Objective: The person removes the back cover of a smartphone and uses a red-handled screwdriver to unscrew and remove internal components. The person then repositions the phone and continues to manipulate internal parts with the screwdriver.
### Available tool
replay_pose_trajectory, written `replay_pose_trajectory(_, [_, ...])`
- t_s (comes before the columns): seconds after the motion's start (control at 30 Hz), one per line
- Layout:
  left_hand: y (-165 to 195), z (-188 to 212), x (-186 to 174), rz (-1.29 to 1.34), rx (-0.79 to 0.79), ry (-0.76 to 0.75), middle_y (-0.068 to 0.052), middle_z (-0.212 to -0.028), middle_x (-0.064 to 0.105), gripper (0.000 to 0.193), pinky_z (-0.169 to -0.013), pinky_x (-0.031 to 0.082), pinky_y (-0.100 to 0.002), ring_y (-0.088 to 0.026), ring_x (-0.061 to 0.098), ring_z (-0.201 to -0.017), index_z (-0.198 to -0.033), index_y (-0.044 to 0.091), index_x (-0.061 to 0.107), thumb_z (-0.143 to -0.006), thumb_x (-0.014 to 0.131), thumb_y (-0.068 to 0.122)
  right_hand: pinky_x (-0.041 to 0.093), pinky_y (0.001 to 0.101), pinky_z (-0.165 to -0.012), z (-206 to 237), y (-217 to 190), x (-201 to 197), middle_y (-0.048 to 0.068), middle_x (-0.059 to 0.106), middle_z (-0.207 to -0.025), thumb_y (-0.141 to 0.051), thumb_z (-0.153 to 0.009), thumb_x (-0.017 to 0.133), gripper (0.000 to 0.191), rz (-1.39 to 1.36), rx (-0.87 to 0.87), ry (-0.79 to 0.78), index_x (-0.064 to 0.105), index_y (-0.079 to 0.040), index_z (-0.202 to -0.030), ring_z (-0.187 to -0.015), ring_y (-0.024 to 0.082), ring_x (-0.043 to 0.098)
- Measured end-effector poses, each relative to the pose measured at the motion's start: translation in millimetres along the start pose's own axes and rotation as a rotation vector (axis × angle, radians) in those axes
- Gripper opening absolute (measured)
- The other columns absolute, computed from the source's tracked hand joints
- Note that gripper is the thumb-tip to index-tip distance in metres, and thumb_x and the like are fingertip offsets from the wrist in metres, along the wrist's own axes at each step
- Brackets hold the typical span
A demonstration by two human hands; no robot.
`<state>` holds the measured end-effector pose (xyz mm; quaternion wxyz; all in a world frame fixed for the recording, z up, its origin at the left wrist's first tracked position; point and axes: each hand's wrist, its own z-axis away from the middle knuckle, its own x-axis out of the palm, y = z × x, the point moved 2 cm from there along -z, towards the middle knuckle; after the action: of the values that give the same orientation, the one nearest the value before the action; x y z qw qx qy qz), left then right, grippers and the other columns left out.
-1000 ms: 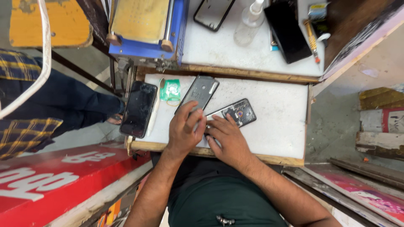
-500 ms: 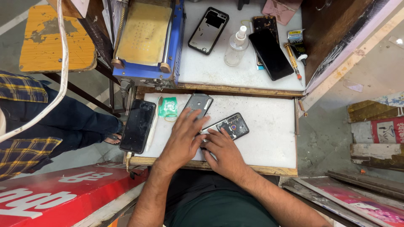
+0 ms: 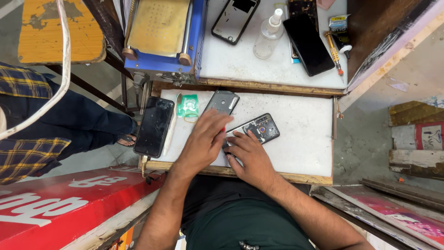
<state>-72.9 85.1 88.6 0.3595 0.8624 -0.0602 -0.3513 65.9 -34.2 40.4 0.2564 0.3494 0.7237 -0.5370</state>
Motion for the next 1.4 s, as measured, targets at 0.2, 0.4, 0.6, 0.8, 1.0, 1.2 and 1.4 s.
replay_pose_trajectory(0.2, [-6.4,1.6,2.1,0.029,-0.074,-0.057,-0.016,-0.12,0.067,0.041,-0.098,0.05,-0.05,-0.041,0.06,-0.117,-0.132,0.009,0.061,-0.093,0.066,0.001,0.033,0.0581,-0.119,-3.2,2.3,5.2,0.012,0.066,-0.128,-0.014,-0.087,0.072,0.021,0.005,0.012,-0.031,0.071,-0.007,-0.107,-0.138,0.034,0.052])
replay_pose_trajectory(0.4, [-15.7,7.1,9.0,0.019,-0.088,-0.05,-0.015,-0.117,0.067,0.037,-0.101,0.05,-0.049,-0.038,0.06,-0.12,-0.132,0.011,0.062,-0.097,0.064,0.0,0.032,0.0585,-0.118,-4.6,4.5,8.3,0.012,0.065,-0.129,-0.013,-0.086,0.071,0.024,-0.001,0.01,-0.025,0.072,-0.008,-0.109,-0.138,0.034,0.051])
replay_pose_trajectory(0.6, [-16.4,6.2,15.9,0.035,-0.08,-0.04,-0.012,-0.119,0.069,0.037,-0.104,0.051,-0.049,-0.034,0.063,-0.121,-0.131,0.013,0.062,-0.097,0.063,-0.001,0.032,0.0586,-0.119,-4.4,8.5,8.6,0.011,0.065,-0.13,-0.014,-0.087,0.071,0.022,0.007,0.028,-0.048,0.072,-0.009,-0.109,-0.138,0.033,0.051])
replay_pose_trajectory(0.8, [-14.0,4.4,14.9,0.026,-0.088,-0.064,-0.012,-0.121,0.068,0.041,-0.113,0.045,-0.053,-0.034,0.063,-0.124,-0.131,0.013,0.065,-0.093,0.064,-0.003,0.032,0.0584,-0.12,-2.8,10.5,9.3,0.012,0.065,-0.131,-0.014,-0.088,0.07,0.023,-0.005,0.026,-0.043,0.072,-0.009,-0.111,-0.139,0.033,0.05])
replay_pose_trajectory(1.0, [-13.9,6.5,13.6,0.106,-0.237,-0.004,-0.011,-0.115,0.067,0.036,-0.098,0.052,-0.046,-0.035,0.063,-0.114,-0.127,0.013,0.066,-0.092,0.068,0.003,0.031,0.0562,-0.124,5.6,16.8,6.5,0.01,0.07,-0.127,-0.007,-0.086,0.072,0.018,-0.182,0.017,0.026,0.075,-0.01,-0.104,-0.138,0.032,0.056])
replay_pose_trajectory(1.2, [-16.5,9.5,12.9,0.082,-0.121,-0.027,-0.01,-0.111,0.068,0.038,-0.101,0.051,-0.044,-0.034,0.063,-0.117,-0.127,0.014,0.066,-0.092,0.068,-0.003,0.038,0.0522,-0.125,23.3,39.0,-24.7,0.01,0.071,-0.131,0.001,-0.089,0.069,0.02,-0.209,0.099,0.3,0.072,-0.009,-0.107,-0.14,0.034,0.058])
replay_pose_trajectory(1.4, [-16.4,10.3,12.1,-0.028,-0.007,-0.028,-0.012,-0.117,0.067,0.044,-0.111,0.046,-0.051,-0.04,0.058,-0.125,-0.126,0.012,0.065,-0.084,0.073,0.001,0.044,0.0509,-0.116,28.1,62.5,-59.5,0.016,0.065,-0.135,-0.003,-0.09,0.071,0.029,0.012,0.289,0.348,0.068,-0.007,-0.118,-0.139,0.038,0.054])
